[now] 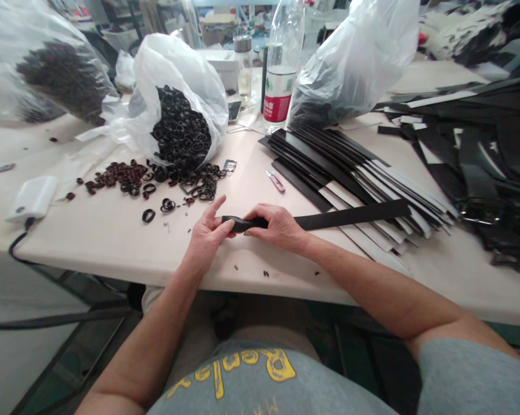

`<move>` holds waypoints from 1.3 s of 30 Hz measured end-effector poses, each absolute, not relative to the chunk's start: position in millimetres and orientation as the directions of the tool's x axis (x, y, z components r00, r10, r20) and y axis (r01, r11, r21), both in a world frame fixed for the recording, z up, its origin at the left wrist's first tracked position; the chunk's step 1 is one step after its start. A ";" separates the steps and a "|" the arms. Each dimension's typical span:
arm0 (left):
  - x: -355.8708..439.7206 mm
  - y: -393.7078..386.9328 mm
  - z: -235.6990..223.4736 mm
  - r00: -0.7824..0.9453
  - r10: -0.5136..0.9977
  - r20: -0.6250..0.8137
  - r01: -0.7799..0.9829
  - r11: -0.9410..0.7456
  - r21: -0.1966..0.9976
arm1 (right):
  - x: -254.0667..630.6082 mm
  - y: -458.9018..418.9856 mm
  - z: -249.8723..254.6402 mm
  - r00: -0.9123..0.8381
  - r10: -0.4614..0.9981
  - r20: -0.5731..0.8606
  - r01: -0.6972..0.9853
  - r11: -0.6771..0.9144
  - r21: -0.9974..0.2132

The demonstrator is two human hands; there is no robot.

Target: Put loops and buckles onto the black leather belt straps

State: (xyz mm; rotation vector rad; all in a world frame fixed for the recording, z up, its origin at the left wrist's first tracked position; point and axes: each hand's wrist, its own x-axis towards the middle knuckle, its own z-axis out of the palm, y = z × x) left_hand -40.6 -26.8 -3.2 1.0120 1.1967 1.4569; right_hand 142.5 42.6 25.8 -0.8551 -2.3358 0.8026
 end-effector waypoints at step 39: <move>-95.8 -17.3 13.6 -0.294 0.888 0.354 0.447 -0.199 0.872 | 164.8 71.2 18.8 -0.530 0.720 0.448 0.592 0.693 -0.412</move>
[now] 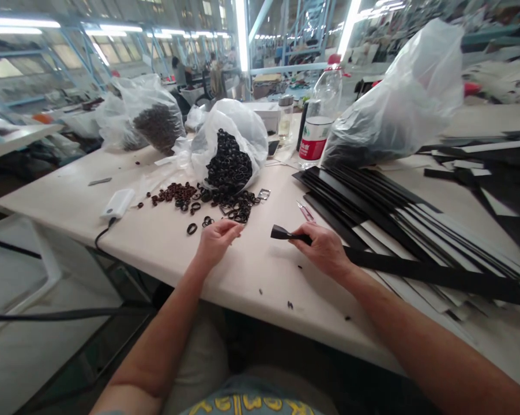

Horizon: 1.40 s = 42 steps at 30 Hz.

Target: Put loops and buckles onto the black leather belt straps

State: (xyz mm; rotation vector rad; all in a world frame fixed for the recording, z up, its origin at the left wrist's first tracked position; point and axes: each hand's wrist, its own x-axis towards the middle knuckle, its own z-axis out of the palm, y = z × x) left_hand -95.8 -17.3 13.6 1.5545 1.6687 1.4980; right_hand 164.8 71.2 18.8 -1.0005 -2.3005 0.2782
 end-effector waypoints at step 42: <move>-36.2 5.7 5.1 -0.241 0.966 -0.089 -0.241 0.029 0.970 | 155.0 52.8 24.4 -0.576 0.641 0.508 0.521 0.766 -0.376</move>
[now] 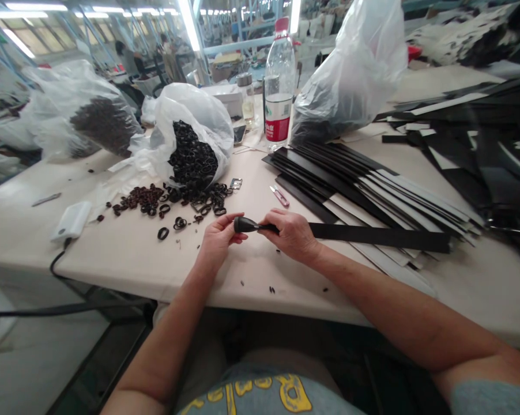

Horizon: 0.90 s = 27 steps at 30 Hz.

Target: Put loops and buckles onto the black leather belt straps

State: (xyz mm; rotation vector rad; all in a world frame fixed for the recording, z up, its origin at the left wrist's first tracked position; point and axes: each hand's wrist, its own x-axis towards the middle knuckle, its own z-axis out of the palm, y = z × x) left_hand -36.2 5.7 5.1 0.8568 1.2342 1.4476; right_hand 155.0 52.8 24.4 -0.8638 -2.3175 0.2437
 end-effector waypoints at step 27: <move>-8.6 -6.7 7.1 -0.139 0.990 0.025 -0.446 -0.084 0.891 | 152.5 50.6 21.1 -0.458 0.721 0.520 0.414 0.691 -0.593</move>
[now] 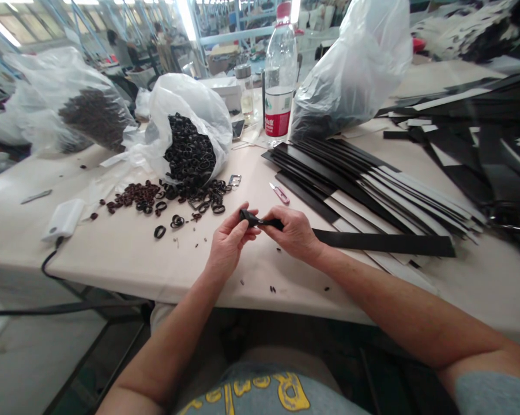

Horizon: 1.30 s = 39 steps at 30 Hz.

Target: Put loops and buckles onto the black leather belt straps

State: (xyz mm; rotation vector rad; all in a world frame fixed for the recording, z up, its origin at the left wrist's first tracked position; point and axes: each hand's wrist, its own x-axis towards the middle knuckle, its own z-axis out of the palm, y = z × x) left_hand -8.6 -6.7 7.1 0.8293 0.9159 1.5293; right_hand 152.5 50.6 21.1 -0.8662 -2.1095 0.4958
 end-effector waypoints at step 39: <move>-16.7 -4.3 4.1 -0.079 0.997 -0.009 -0.123 -0.001 0.992 | 157.2 51.1 22.6 -0.663 0.483 0.572 0.353 0.876 -0.329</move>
